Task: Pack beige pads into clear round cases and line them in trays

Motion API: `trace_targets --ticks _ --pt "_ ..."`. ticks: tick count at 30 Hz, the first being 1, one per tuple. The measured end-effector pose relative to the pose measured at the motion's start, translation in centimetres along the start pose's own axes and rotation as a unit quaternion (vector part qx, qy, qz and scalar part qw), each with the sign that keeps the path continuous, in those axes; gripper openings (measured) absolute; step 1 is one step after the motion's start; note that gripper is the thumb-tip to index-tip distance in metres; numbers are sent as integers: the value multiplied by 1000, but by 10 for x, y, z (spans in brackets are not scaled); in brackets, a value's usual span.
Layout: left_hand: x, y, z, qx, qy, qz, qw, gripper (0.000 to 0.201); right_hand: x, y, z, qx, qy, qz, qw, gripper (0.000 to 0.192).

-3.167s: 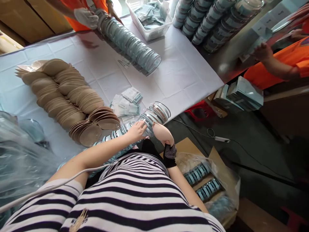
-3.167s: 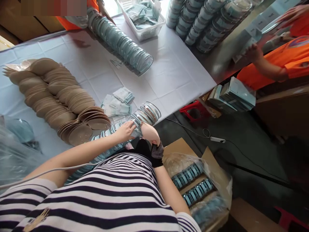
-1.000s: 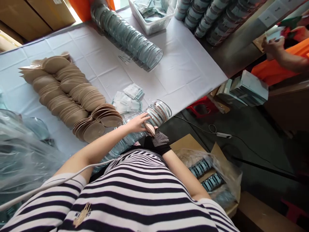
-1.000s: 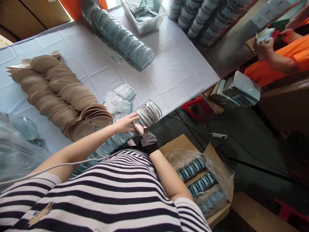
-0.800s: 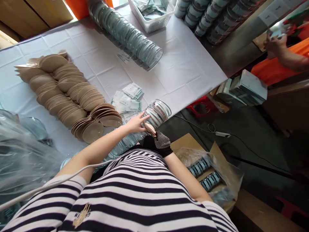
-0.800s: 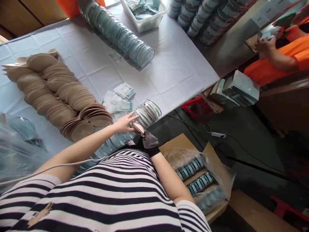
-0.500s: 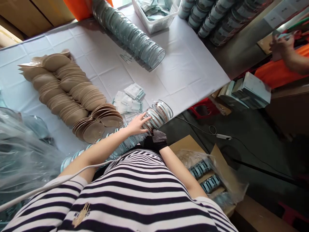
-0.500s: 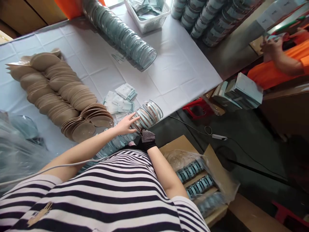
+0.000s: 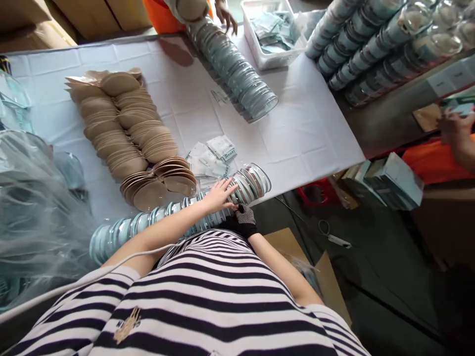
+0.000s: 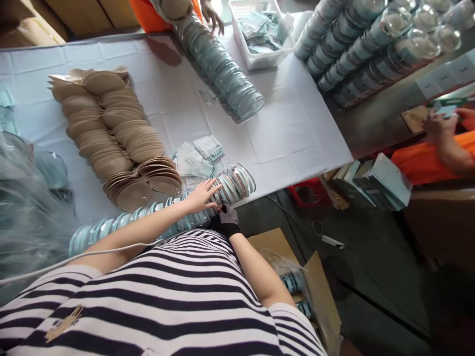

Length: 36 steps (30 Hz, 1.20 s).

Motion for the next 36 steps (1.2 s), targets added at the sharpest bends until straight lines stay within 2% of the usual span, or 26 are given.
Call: trace_targets --ticks 4,7,9,10,13,16,18,19,20,22,24,26,28,29,31,32,33,34,36 --pt "-2 -4 0 -12 2 6 1000 95 0 -7 2 -24 72 -27 997 28" --pt "2 -8 -2 -18 9 3 1000 113 -9 -5 -3 -140 53 -93 984 25" --pt "6 -2 -6 -10 12 -12 1000 116 -17 0 -15 -200 65 -137 968 25" --pt "8 5 -9 -1 10 -17 1000 116 -21 0 -26 -191 93 -144 967 25" --pt "12 40 -13 12 -11 -19 1000 114 -41 -8 -65 -94 201 -149 964 30" --pt "6 77 -6 -23 -19 -52 998 107 -84 -36 -97 -24 224 -190 956 36" --pt "1 86 0 -35 -14 -76 996 104 -120 -67 -109 20 203 -206 957 31" --pt "-1 84 1 -31 -12 -83 996 103 -138 -85 -109 37 199 -212 956 31" --pt "-3 79 1 -23 -10 -89 996 104 -155 -101 -104 43 211 -219 952 39" --pt "-5 65 0 -7 -6 -99 995 105 -181 -130 -84 30 264 -227 937 64" --pt "-6 54 -2 11 6 -105 994 104 -195 -149 -63 13 314 -221 923 70" --pt "-8 50 -5 51 34 -102 993 103 -199 -157 -53 12 324 -207 923 52" --pt "-15 53 -11 139 78 -125 979 103 -199 -153 -59 20 272 -206 940 29" --pt "-23 58 -15 204 105 -159 960 105 -197 -148 -67 19 217 -207 954 21" --pt "-41 74 -23 343 161 -253 890 112 -194 -126 -85 -21 50 -222 974 18" --pt "-49 82 -27 402 186 -289 848 116 -193 -111 -93 -67 -44 -237 968 22" --pt "-55 88 -32 446 208 -305 816 116 -191 -93 -97 -124 -131 -252 951 26" --pt "-59 92 -39 473 229 -292 799 110 -190 -74 -99 -182 -202 -263 926 30" --pt "-55 93 -56 484 257 -206 811 75 -184 -39 -93 -265 -298 -260 879 31"
Point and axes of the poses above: each hand's wrist, its own y-axis away from the middle knuckle, its own z-axis out of the palm, x = y × z, the point moved 5 cm from there along -y, towards the middle knuckle, and after that the axes turned 14 degrees about z, right-handed, at the moved point
